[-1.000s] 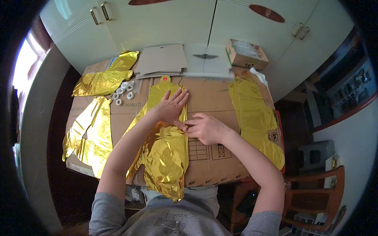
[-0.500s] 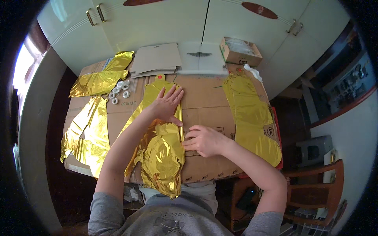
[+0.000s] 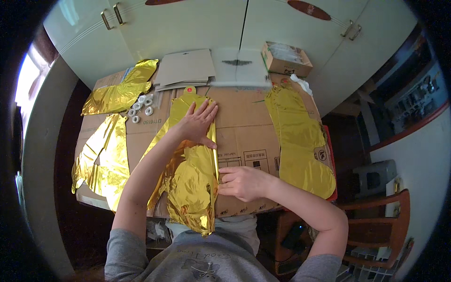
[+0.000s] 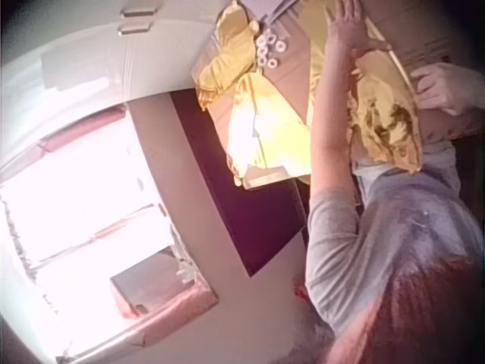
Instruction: Folding a gold foil balloon into a compact square shape.
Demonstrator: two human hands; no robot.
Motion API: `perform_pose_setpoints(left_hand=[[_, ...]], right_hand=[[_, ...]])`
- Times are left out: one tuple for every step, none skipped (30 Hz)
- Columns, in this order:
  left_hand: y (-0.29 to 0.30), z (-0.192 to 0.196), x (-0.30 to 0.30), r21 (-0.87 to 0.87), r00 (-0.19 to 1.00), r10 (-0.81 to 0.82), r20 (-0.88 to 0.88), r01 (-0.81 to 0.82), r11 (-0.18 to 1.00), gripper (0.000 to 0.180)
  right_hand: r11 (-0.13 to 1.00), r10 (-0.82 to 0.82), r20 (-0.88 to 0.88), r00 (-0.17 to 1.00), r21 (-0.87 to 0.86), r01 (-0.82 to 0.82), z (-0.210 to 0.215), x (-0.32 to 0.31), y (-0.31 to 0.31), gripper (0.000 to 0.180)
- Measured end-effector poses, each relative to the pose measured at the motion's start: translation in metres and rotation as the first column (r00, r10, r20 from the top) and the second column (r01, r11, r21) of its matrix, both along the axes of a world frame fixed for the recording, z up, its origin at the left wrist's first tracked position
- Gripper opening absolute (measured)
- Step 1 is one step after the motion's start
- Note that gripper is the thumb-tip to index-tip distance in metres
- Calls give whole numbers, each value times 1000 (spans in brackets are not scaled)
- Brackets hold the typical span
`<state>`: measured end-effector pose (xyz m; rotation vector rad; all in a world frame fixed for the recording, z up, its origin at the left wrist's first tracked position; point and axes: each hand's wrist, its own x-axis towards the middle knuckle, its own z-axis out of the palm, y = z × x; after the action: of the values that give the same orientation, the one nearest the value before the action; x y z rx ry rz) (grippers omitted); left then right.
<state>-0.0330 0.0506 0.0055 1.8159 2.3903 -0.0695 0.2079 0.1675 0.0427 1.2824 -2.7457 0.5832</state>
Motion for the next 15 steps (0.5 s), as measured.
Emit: perform_pose_setpoints(left_hand=[[-1, 0, 0, 1, 1000, 2, 2, -2, 1000, 146], [-1, 0, 1, 1, 1000, 3, 3, -3, 1000, 145], [-1, 1, 1, 4, 1000, 4, 4, -4, 1000, 145], [-1, 1, 1, 7, 1000, 3, 9, -3, 1000, 145], [-1, 2, 1, 10, 1000, 2, 14, -2, 1000, 145], [-1, 2, 1, 13, 1000, 1, 18, -2, 1000, 145], [-1, 2, 1, 5, 1000, 4, 16, -4, 1000, 145], [-2, 3, 2, -2, 1000, 6, 14, -6, 1000, 145], [-1, 4, 2, -7, 1000, 8, 8, -8, 1000, 145], [-1, 5, 2, -9, 1000, 5, -4, -5, 1000, 144], [0, 5, 2, -11, 1000, 2, -16, -2, 1000, 144], [-1, 4, 2, -16, 1000, 2, -29, -2, 1000, 144], [-1, 2, 1, -8, 1000, 12, -14, -12, 1000, 143], [-1, 1, 0, 0, 1000, 22, 2, -22, 1000, 142], [0, 1, 0, 10, 999, 29, 19, -29, 1000, 142]], right_hand=[[1000, -7, 8, 1000, -17, 7, 1, 1, -1, 37], [1000, -19, 21, 1000, -16, 19, 1, 3, -2, 37], [999, -31, 33, 999, -13, 32, 1, 5, -2, 37], [999, -44, 45, 998, -9, 44, 1, 7, -2, 37], [999, -51, 47, 998, -15, 52, 1, 8, -2, 37], [998, -57, 47, 997, -21, 58, 1, 10, -2, 37], [998, -64, 48, 997, -27, 65, 0, 11, -3, 37], [997, -66, 46, 997, -28, 67, 0, 12, -4, 37], [997, -69, 40, 997, -28, 70, 1, 12, -4, 38], [997, -73, 34, 997, -27, 74, 2, 11, -5, 38], [995, -79, 25, 997, -51, 80, 3, 12, -6, 34], [994, -82, 16, 997, -77, 83, 5, 11, -8, 31], [991, -85, 8, 996, -103, 85, 6, 11, -10, 27], [991, -85, 13, 996, -101, 86, 6, 11, -10, 28], [991, -89, 19, 996, -96, 90, 6, 12, -10, 28]])
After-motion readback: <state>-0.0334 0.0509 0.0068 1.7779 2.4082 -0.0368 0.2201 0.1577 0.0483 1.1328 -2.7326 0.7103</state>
